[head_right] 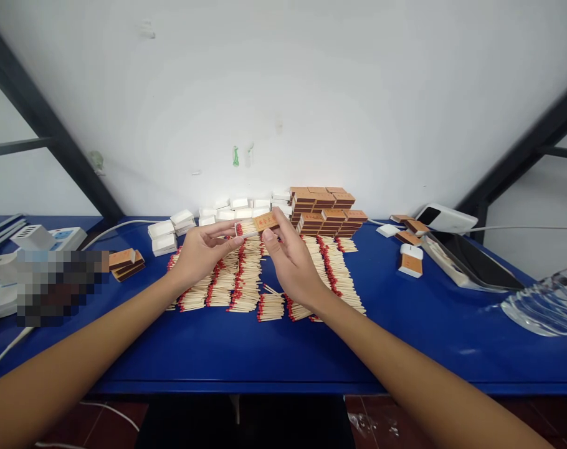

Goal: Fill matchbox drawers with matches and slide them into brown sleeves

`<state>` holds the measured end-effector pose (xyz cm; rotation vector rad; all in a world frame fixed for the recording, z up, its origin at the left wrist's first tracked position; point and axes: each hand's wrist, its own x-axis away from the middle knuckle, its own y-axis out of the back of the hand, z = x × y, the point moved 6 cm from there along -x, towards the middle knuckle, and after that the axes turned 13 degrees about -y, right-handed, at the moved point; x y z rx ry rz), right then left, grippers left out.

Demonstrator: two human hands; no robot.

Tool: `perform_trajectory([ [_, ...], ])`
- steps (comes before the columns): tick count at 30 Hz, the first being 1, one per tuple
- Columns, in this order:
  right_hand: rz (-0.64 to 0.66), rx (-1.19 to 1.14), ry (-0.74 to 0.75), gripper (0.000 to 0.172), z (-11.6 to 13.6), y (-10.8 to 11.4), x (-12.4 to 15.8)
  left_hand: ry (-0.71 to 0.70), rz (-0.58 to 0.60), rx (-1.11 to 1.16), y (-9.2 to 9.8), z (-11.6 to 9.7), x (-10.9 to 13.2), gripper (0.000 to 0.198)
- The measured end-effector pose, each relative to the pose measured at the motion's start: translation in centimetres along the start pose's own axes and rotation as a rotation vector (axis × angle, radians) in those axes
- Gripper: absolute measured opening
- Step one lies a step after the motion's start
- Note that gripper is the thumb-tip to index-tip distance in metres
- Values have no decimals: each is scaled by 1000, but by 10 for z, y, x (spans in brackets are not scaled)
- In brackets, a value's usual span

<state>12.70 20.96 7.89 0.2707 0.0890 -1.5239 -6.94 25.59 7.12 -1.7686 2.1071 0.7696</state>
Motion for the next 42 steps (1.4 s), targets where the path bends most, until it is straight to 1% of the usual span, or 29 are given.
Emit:
perform_trajectory([
  [3, 7, 5, -20, 74, -2, 1, -1, 5, 4, 4, -1, 1, 0, 61],
  [7, 21, -85, -93, 72, -6, 1, -3, 18, -22, 69, -1, 2, 0, 59],
  [12, 49, -27, -25, 74, -1, -1, -1, 2, 4, 57, -1, 1, -1, 56],
  [17, 40, -43, -117, 72, -7, 2, -2, -8, 37, 37, -1, 1, -2, 56],
  [21, 83, -99, -142, 74, -7, -3, 1, -18, 43, 52, -1, 1, -1, 55],
  [24, 65, -112, -147, 71, -8, -2, 2, -26, 53, 61, -3, -1, -1, 54],
  [26, 60, -118, -140, 70, -8, -2, 2, -7, 45, 62, -5, 0, 0, 55],
  [28, 106, -120, -138, 71, -7, -4, 4, -5, 49, 68, -7, 0, 1, 54],
  [30, 158, -112, -144, 72, -7, -9, 6, -34, 72, 81, -9, -1, 1, 49],
  [32, 165, -101, -144, 74, -6, -10, 7, -65, 94, 90, -11, -2, 1, 46],
  [35, 160, -70, -142, 77, -4, -10, 7, -68, 108, 63, -12, -3, 1, 49],
  [39, 240, 65, -130, 78, -2, -14, 12, -61, 130, 15, -13, -4, 2, 53],
  [42, 262, 120, -102, 81, -2, -17, 15, -75, 121, -23, -13, -8, 3, 53],
])
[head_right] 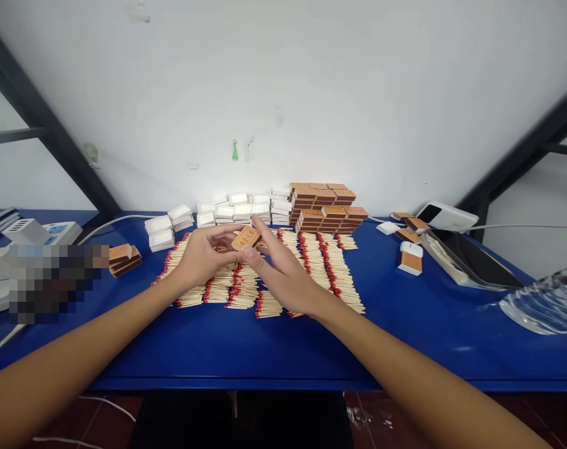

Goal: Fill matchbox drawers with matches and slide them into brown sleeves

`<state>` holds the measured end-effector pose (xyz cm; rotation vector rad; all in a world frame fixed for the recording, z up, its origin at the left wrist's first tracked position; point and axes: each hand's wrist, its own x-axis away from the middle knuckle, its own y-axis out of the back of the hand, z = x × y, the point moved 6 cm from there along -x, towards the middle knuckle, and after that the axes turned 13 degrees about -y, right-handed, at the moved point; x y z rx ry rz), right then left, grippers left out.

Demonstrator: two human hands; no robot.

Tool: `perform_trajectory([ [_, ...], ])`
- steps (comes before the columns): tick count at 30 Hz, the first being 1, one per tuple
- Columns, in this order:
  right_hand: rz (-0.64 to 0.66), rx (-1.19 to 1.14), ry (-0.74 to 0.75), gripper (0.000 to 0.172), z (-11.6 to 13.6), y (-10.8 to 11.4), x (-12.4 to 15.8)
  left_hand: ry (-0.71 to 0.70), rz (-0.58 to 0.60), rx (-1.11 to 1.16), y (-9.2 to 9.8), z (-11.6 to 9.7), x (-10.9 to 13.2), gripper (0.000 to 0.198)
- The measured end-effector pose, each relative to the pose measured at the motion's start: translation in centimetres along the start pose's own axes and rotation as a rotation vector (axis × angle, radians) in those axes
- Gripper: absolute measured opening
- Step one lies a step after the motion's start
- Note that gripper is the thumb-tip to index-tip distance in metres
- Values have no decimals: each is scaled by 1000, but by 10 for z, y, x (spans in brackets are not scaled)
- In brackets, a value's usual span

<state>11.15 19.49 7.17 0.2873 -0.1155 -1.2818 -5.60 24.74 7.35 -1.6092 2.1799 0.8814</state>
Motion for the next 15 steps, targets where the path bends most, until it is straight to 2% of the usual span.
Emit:
perform_trajectory([
  [5, -70, 70, 47, 77, -1, 3, -1, -143, -33, -214, 6, -16, 0, 44],
  [9, -120, 235, 155, 71, 2, 7, -2, -318, 27, -434, 11, -26, -1, 36],
  [12, -163, 345, 260, 71, 5, 13, -4, -418, 123, -642, 17, -35, -6, 35],
  [15, -225, 383, 288, 68, 6, 23, -8, -428, 177, -847, 37, -54, -14, 38],
])
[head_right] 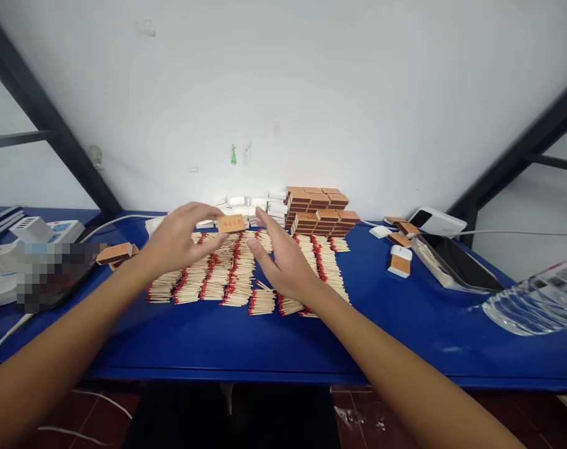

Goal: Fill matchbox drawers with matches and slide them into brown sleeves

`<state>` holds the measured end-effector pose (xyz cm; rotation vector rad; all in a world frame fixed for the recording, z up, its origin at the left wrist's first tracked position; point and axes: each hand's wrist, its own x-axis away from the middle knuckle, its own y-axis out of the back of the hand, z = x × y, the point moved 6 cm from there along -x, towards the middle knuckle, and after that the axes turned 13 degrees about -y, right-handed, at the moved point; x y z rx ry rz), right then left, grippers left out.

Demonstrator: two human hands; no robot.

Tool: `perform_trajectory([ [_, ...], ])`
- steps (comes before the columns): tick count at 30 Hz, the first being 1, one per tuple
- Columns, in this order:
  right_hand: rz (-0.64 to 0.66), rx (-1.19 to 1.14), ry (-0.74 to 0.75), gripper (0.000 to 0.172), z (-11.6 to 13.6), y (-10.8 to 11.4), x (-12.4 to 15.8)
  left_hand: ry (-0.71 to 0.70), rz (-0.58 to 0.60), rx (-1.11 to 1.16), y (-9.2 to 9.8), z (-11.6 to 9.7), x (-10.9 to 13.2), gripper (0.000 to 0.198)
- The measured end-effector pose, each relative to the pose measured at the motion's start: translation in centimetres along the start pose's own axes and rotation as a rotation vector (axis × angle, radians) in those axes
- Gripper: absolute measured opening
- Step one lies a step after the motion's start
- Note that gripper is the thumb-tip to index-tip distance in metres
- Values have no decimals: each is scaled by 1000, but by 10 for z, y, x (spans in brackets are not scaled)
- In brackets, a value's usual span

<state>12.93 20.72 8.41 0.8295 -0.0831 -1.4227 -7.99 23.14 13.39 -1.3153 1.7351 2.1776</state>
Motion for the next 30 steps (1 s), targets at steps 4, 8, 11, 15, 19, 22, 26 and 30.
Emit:
perform_trajectory([
  [4, -97, 18, 5, 62, -2, 13, -5, 104, 76, -165, 59, 18, 12, 46],
  [8, -153, 33, 39, 55, 2, 18, -6, 291, 169, -309, 103, 43, 66, 57],
  [11, -164, 58, 59, 51, 6, 18, -5, 294, 117, -379, 113, 46, 112, 55],
  [15, -169, 84, 95, 46, 8, 16, -4, 239, 80, -420, 99, 31, 156, 47],
  [19, -186, 98, 125, 40, 9, 15, -4, 251, 104, -559, 84, 18, 170, 50],
  [22, -193, 106, 152, 34, 11, 17, -5, 274, 108, -571, 81, 22, 171, 51],
  [26, -194, 118, 176, 28, 11, 18, -6, 310, 141, -566, 86, 49, 168, 54],
  [30, -190, 125, 186, 24, 11, 16, -5, 356, 356, -488, 84, 81, 161, 74],
])
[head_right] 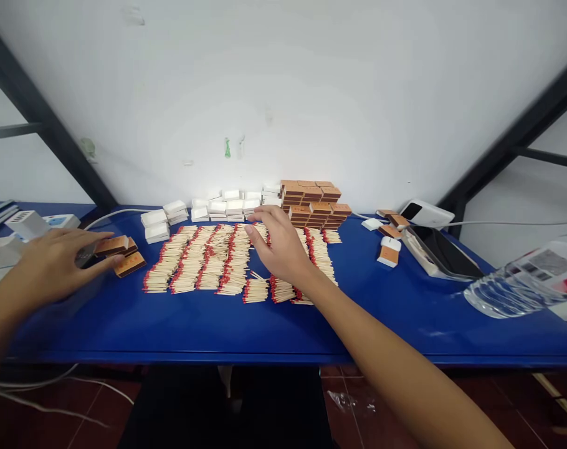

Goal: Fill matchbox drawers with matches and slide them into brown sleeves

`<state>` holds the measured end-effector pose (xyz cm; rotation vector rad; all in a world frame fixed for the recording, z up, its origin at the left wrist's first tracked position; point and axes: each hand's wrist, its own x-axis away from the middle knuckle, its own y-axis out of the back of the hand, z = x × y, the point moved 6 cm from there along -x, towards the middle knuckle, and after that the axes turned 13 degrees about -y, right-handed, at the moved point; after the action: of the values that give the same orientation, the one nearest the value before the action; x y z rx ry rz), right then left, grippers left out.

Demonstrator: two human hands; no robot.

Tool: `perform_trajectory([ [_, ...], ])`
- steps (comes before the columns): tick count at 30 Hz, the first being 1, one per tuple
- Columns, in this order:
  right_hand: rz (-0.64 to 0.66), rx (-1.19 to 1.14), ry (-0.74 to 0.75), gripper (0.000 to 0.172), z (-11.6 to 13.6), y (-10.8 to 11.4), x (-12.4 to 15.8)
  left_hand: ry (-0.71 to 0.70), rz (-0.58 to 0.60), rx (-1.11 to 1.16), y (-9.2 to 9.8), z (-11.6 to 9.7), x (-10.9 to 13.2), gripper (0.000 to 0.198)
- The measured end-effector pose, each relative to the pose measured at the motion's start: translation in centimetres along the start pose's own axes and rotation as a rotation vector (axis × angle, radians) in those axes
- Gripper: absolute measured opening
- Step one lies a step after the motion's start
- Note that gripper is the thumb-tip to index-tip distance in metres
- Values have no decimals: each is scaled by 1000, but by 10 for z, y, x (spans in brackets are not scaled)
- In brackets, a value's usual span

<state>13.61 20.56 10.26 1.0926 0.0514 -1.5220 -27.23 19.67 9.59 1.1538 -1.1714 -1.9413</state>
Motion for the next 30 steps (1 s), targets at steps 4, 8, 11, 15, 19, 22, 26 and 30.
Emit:
perform_trajectory([
  [4, 30, 3, -24, 21, 0, -2, 2, 123, 105, 118, -2, 13, -10, 75],
  [8, 43, 1, -42, 21, 0, -2, 1, 170, 145, 154, -3, 13, -13, 73],
  [11, 40, 5, -35, 19, 1, -1, 1, 170, 183, 174, -4, 12, -17, 73],
  [15, 52, 7, -29, 18, 1, -3, 1, 171, 218, 164, 0, 10, -22, 75],
  [19, 55, 9, -42, 20, 0, -2, 0, 188, 173, 140, 8, 8, -18, 77],
  [22, 38, 15, -40, 19, 0, 0, 0, 133, 102, 157, 10, 2, -11, 68],
  [26, 39, 21, -33, 17, 1, 0, 0, 6, 61, 177, 5, -10, -3, 60],
  [30, 37, 17, -33, 16, 1, 0, 0, 32, 37, 170, 8, -11, 1, 64],
])
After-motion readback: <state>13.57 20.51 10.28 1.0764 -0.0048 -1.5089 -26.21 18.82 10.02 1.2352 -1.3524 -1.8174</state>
